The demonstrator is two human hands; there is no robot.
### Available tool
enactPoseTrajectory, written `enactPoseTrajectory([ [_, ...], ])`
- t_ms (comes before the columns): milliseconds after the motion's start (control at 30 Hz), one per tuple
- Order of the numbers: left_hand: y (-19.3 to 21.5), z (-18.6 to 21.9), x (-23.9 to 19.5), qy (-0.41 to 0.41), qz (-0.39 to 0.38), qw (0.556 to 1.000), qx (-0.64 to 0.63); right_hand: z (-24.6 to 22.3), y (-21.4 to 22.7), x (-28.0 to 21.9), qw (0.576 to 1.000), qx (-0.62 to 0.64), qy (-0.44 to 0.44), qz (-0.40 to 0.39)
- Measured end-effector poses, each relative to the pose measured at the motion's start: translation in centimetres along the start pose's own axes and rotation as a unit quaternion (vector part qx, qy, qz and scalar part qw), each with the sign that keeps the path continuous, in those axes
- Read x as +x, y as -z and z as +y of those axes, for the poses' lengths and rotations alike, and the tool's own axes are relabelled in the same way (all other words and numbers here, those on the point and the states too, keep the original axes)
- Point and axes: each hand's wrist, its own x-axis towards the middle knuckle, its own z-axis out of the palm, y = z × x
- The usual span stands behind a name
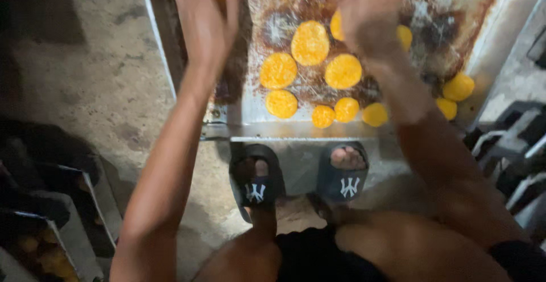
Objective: The person arranges small yellow dough balls on metal baking trays, flattening them by hand and spacing them evenly. The person repeatedly moves between trays on a rack, placing finished trays back and retrieving new ones to continue the process.
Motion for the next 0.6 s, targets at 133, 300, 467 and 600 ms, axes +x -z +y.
enactPoseTrajectory([
  [133,2.7,2.3,-5.0,0.048,-0.090,0.994,-0.043,-2.5,0.8,4.1,0.996,-0.090,-0.022,0.017],
  [300,2.3,3.3,-4.2,0.000,-0.119,0.993,-0.018,-3.3,2.2,9.0,0.963,0.166,-0.075,-0.197],
  [467,3.7,3.0,-5.7,-0.017,-0.166,0.980,-0.106,-2.9,3.4,8.5,0.958,0.236,0.065,-0.149],
  [600,4.2,1.9,-8.2,0.011,-0.204,0.976,-0.076,-3.6,4.2,8.6,0.952,0.195,0.065,-0.225],
])
